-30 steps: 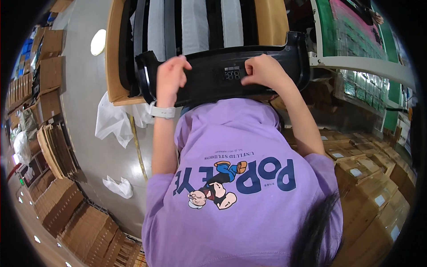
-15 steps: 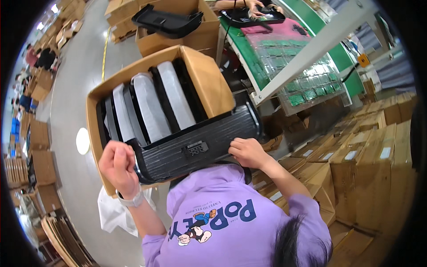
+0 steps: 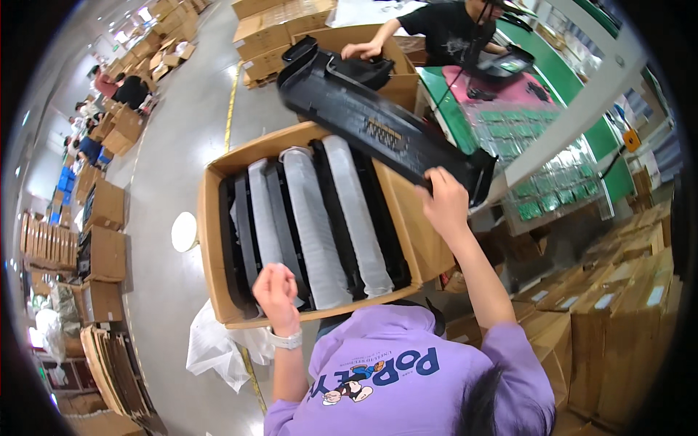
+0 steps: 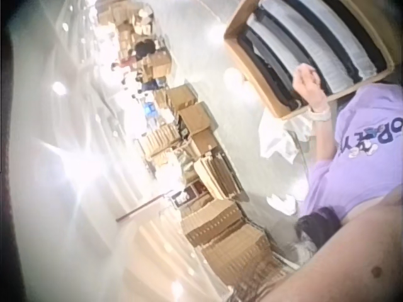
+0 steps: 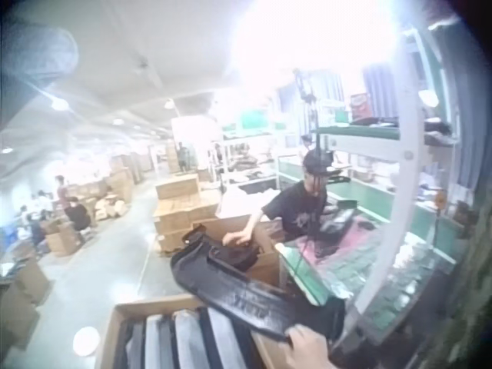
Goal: The person peels and attaches adhesive pads onto black plastic panels by hand and packs the panels into a cardboard box with protective foam sleeves.
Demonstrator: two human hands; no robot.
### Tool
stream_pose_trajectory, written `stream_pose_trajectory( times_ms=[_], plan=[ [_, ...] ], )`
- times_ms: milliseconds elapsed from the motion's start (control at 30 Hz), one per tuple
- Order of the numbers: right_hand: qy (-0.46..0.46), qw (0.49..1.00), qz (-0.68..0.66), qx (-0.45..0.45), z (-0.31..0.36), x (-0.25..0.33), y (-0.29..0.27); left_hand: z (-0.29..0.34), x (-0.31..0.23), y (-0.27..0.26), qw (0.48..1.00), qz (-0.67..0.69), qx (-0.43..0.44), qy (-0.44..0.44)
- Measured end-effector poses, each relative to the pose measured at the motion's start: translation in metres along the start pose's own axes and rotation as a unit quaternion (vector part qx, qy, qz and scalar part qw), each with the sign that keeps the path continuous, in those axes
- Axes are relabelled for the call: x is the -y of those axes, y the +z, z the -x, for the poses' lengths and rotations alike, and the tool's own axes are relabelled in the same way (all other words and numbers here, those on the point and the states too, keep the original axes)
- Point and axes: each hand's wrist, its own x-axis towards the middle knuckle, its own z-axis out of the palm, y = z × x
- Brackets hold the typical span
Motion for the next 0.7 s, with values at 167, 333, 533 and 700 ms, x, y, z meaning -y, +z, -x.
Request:
stream_pose_trajectory(
  times_ms=[167,333,533,700],
  plan=[
    [-0.019,0.996,0.077,-0.03,-0.123,-0.008,0.089,0.03,0.031,-0.03,0.991,-0.012,-0.106,-0.084],
    [-0.046,0.991,0.117,-0.044,-0.218,-0.01,0.162,0.056,0.062,-0.067,0.967,0.005,-0.225,-0.12],
    [-0.053,0.988,0.141,-0.037,-0.291,-0.014,0.235,0.062,0.086,-0.081,0.927,-0.044,-0.343,-0.147],
    [-0.033,0.976,0.214,-0.008,-0.323,-0.036,0.289,0.054,0.086,-0.066,0.932,-0.06,-0.316,-0.166]
  ],
)
